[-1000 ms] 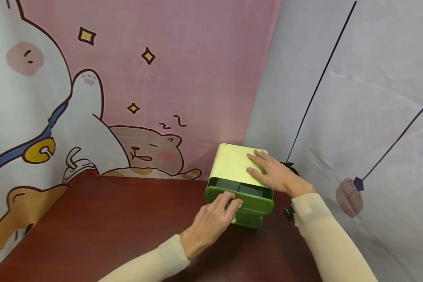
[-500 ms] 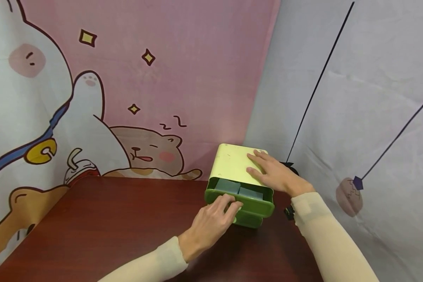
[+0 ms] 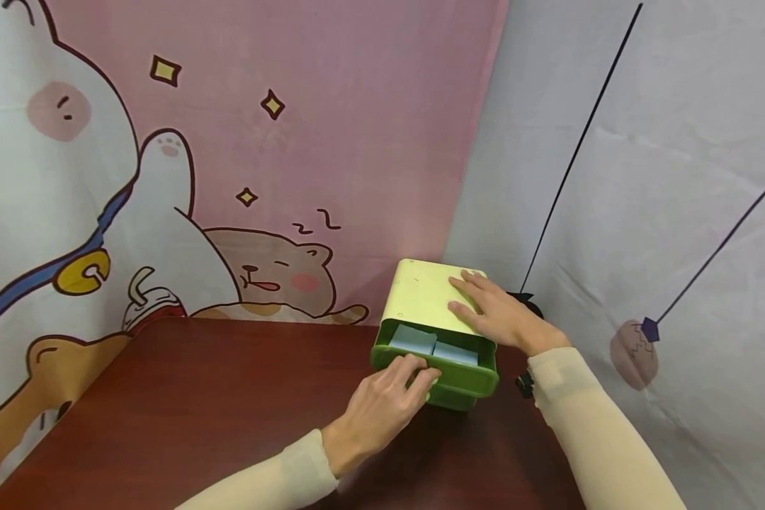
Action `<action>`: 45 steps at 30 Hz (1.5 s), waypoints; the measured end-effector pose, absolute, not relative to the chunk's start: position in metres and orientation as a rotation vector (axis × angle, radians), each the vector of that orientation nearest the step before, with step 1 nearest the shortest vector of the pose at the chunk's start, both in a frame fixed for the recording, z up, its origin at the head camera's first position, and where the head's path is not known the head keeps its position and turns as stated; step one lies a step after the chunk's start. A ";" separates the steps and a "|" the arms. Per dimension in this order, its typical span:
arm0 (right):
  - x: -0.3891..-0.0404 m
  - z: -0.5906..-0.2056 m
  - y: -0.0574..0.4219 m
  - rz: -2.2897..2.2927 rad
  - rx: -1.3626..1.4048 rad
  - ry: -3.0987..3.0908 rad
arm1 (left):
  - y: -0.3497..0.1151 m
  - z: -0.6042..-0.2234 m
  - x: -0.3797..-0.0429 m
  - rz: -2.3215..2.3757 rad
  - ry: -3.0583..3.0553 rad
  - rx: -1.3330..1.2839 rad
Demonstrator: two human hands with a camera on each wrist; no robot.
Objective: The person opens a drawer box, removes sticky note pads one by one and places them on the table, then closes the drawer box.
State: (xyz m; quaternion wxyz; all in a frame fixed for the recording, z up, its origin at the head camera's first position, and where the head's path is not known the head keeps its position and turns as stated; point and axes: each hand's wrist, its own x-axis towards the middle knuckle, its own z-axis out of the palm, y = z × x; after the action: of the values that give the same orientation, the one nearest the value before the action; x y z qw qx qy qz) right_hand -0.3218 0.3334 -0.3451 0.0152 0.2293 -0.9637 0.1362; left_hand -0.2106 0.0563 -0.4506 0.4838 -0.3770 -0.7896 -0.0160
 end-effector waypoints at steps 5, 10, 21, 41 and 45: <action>-0.322 -0.347 0.335 0.442 0.712 -3.002 | 0.056 -0.451 -0.209 -0.047 -1.915 -0.927; -0.323 -0.349 0.336 0.451 0.706 -3.010 | 0.056 -0.452 -0.207 -0.055 -1.911 -0.937; -0.324 -0.350 0.336 0.432 0.694 -3.014 | 0.053 -0.451 -0.201 -0.054 -1.869 -0.949; -0.323 -0.345 0.335 0.420 0.691 -3.017 | 0.046 -0.447 -0.186 -0.075 -1.795 -0.985; -0.322 -0.344 0.334 0.424 0.695 -3.017 | 0.044 -0.450 -0.184 -0.074 -1.782 -0.998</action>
State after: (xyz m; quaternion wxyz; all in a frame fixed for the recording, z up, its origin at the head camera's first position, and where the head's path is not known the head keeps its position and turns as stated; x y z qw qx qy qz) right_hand -0.3219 0.3338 -0.3441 0.0084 0.2225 -0.9654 0.1358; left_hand -0.1836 0.0445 -0.4497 0.5219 -0.4165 -0.7438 -0.0307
